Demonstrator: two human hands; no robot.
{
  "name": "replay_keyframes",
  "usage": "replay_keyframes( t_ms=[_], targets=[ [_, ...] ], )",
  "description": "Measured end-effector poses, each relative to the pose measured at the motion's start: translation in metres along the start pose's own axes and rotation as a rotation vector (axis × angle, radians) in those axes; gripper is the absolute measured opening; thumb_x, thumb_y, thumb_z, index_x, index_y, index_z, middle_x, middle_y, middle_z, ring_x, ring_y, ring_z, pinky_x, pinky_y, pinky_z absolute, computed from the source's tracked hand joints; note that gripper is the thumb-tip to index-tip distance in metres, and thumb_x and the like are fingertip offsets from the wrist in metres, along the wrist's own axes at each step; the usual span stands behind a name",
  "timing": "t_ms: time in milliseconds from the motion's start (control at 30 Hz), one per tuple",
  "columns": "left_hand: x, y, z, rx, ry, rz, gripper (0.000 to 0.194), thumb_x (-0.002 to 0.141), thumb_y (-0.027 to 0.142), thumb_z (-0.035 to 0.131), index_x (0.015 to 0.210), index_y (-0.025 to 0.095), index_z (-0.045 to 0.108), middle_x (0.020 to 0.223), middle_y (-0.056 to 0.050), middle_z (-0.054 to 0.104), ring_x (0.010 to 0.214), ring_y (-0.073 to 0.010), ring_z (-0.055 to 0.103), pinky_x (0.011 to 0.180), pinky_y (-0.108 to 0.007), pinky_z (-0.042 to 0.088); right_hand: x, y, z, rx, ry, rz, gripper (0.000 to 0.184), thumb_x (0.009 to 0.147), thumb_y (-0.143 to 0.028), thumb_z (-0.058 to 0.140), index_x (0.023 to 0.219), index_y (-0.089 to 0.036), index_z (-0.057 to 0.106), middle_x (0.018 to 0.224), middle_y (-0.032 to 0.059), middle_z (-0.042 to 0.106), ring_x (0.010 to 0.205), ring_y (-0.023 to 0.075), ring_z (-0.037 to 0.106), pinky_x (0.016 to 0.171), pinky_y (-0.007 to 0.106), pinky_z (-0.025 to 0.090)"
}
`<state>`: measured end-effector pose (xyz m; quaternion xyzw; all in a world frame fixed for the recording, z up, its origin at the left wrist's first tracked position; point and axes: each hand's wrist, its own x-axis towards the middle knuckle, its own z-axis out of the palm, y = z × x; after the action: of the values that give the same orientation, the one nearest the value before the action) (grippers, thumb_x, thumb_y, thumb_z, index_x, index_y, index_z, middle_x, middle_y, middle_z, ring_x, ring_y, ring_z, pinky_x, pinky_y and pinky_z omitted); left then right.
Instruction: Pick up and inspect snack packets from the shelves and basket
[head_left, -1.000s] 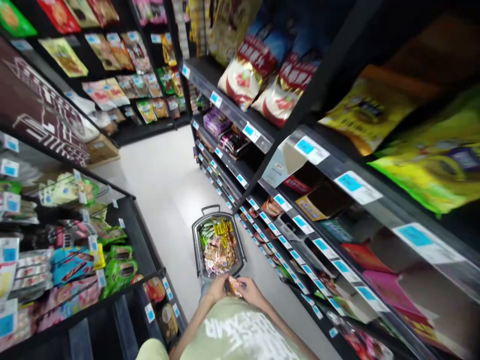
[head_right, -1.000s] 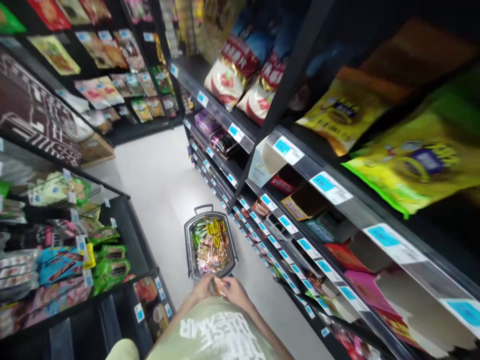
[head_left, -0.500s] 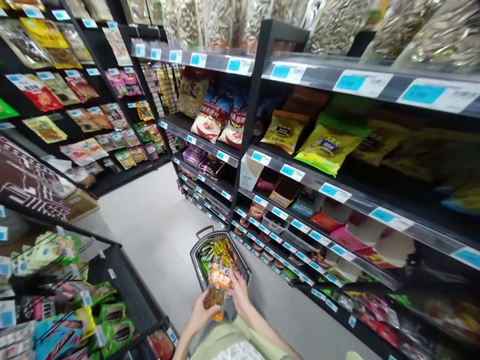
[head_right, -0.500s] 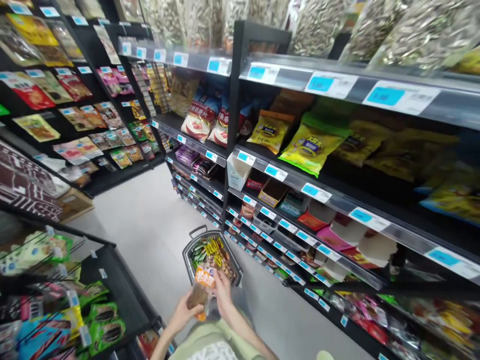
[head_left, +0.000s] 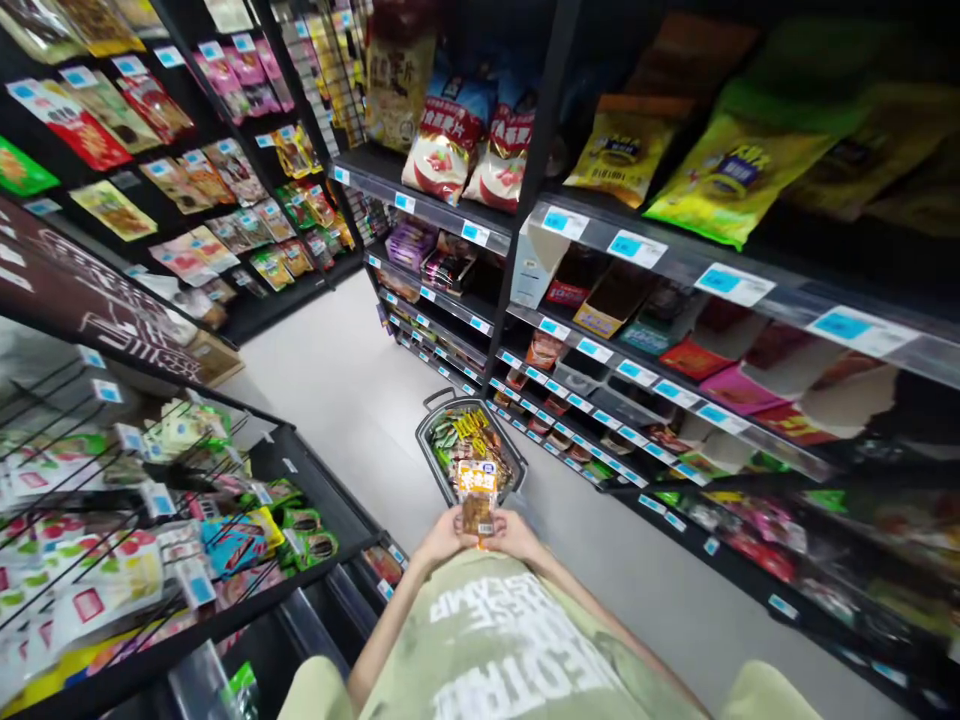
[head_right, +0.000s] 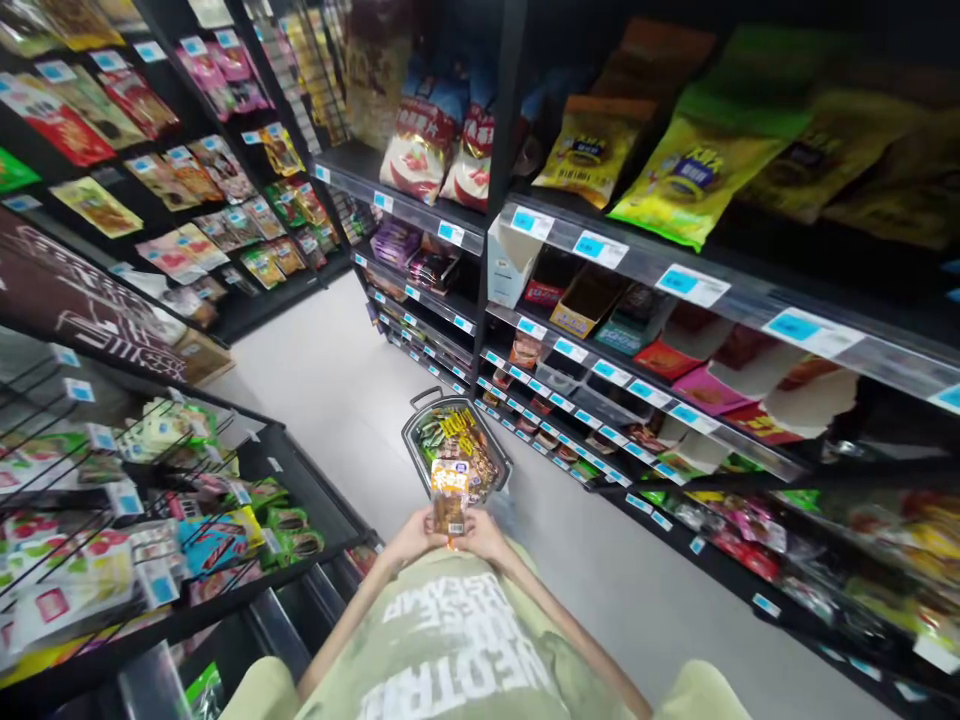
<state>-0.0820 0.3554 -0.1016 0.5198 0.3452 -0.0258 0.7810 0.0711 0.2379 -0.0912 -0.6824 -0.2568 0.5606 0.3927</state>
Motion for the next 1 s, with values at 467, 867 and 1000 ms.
replay_keyframes(
  t_ms=[467,867,1000],
  targets=[
    [-0.03,0.024,-0.01,-0.067,0.086,0.057,0.063,0.057,0.045,0.085,0.104,0.009,0.063,0.08,-0.008,0.075,0.062,-0.018,0.069,0.065,-0.028,0.054,-0.003,-0.027,0.022,0.115,0.097,-0.135,0.034,0.058,-0.042,0.082,0.075,-0.013,0.073,0.067,0.0046,0.071,0.06,0.0166,0.062,0.062,0.028,0.047],
    [-0.059,0.112,0.03,-0.09,0.318,0.375,0.036,0.073,0.047,0.073,0.072,0.012,0.063,0.065,-0.002,0.067,0.061,-0.0129,0.063,0.058,-0.02,0.047,-0.059,-0.105,0.022,0.463,0.329,-0.239,0.031,0.07,-0.043,0.079,0.066,-0.015,0.067,0.054,-0.0038,0.052,0.05,0.0066,0.034,0.049,0.022,0.023],
    [-0.072,0.127,0.038,-0.048,0.256,0.41,0.036,0.08,0.048,0.067,0.073,0.013,0.065,0.065,-0.002,0.067,0.061,-0.0139,0.063,0.06,-0.021,0.047,-0.077,-0.114,0.018,0.503,0.354,-0.273,0.029,0.072,-0.041,0.079,0.065,-0.015,0.066,0.055,-0.0032,0.052,0.052,0.0072,0.035,0.05,0.022,0.025]
  ],
)
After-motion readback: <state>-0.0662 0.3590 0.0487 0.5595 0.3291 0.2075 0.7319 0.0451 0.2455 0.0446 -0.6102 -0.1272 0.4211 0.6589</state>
